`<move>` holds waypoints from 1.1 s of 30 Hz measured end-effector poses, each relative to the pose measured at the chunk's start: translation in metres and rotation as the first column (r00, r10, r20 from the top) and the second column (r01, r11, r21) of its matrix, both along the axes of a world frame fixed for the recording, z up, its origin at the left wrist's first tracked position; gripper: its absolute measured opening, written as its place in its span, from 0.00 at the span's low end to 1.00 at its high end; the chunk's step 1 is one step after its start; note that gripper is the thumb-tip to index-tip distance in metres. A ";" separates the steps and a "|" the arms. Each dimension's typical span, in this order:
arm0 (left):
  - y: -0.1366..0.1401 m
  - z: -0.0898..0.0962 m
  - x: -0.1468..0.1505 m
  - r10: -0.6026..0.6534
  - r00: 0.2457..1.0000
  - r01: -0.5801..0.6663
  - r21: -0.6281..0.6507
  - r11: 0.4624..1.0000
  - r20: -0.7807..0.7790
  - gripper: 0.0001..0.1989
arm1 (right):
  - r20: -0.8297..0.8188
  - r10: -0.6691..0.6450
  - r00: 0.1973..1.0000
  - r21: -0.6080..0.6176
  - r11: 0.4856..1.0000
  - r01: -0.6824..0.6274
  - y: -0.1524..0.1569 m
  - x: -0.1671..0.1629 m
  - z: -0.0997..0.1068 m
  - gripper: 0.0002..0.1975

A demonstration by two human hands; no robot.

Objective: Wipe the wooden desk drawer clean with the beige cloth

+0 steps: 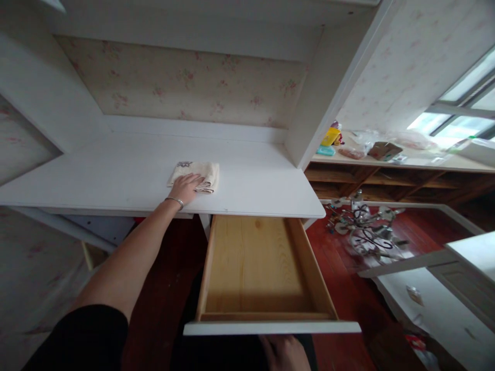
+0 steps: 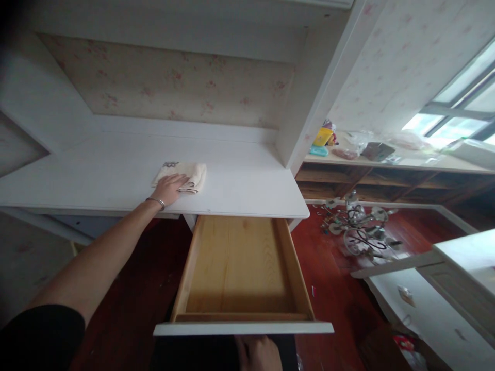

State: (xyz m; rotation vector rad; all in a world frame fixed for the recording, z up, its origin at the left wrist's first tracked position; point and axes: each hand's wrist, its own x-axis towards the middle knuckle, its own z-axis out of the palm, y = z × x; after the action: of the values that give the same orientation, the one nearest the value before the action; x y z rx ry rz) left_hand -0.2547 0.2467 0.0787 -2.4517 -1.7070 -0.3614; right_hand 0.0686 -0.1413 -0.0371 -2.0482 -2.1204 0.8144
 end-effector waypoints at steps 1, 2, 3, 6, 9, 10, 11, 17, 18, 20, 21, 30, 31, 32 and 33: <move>-0.004 0.001 -0.001 -0.019 1.000 0.019 0.005 1.000 0.001 0.30 | -0.012 -0.007 1.000 -0.004 1.000 0.007 0.007 -0.001 0.007 0.20; -0.009 0.002 -0.002 -0.037 0.999 0.037 0.013 0.999 0.001 0.30 | -0.023 -0.015 1.000 -0.010 1.000 0.014 0.014 -0.002 0.013 0.21; -0.014 0.003 -0.002 -0.054 0.999 0.054 0.025 0.998 0.004 0.29 | -0.036 -0.022 0.999 -0.015 1.000 0.022 0.021 -0.003 0.019 0.21; -0.033 0.007 -0.002 -0.113 0.992 0.109 0.081 0.991 0.050 0.27 | -0.090 -0.040 0.995 -0.004 0.999 0.040 0.042 -0.004 0.031 0.22; -0.049 0.008 -0.002 -0.087 0.985 0.063 0.161 0.985 0.150 0.20 | -0.152 -0.042 0.988 0.031 0.998 0.047 0.061 -0.005 0.036 0.21; -0.052 0.008 -0.002 -0.050 0.982 0.018 0.172 0.985 0.183 0.18 | -0.167 -0.041 0.985 0.039 0.998 0.048 0.066 -0.005 0.035 0.20; -0.055 0.008 -0.002 0.000 0.978 -0.034 0.162 0.986 0.210 0.17 | -0.179 -0.042 0.983 0.044 0.998 0.050 0.071 -0.004 0.035 0.20; -0.055 -0.007 -0.001 0.325 0.932 -0.320 -0.057 0.946 0.160 0.16 | -0.198 -0.052 0.979 0.057 0.996 0.065 0.092 -0.003 0.032 0.19; -0.054 -0.011 0.000 0.336 0.932 -0.337 -0.018 0.941 0.137 0.15 | -0.187 -0.054 0.981 0.051 0.997 0.065 0.094 -0.003 0.033 0.19; -0.054 -0.021 0.002 0.326 0.940 -0.336 0.107 0.936 0.101 0.15 | -0.156 -0.052 0.986 0.027 0.998 0.057 0.098 -0.002 0.035 0.19; -0.053 -0.026 0.003 0.314 0.946 -0.324 0.171 0.930 0.086 0.14 | -0.137 -0.051 0.989 0.012 0.999 0.053 0.101 -0.002 0.037 0.19; -0.050 -0.037 -0.001 0.251 0.967 -0.252 0.309 0.917 0.044 0.10 | -0.109 -0.041 0.993 -0.038 0.999 0.037 0.115 0.000 0.039 0.20; -0.051 -0.036 0.000 0.254 0.966 -0.255 0.297 0.920 0.043 0.10 | -0.109 -0.038 0.993 -0.034 0.999 0.034 0.115 0.000 0.039 0.20; -0.051 -0.035 0.001 0.257 0.965 -0.258 0.285 0.923 0.044 0.10 | -0.107 -0.033 0.994 -0.031 0.999 0.029 0.116 0.001 0.038 0.20; -0.051 -0.034 0.002 0.262 0.964 -0.264 0.273 0.925 0.046 0.10 | -0.105 -0.024 0.994 -0.029 0.999 0.021 0.117 0.002 0.037 0.20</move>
State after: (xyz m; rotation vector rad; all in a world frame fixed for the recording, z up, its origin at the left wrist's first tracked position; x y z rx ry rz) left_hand -0.2531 0.1953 0.0444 -1.9988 -1.8184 -0.5369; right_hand 0.0701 -0.0238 -0.0002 -1.9916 -2.0378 0.9328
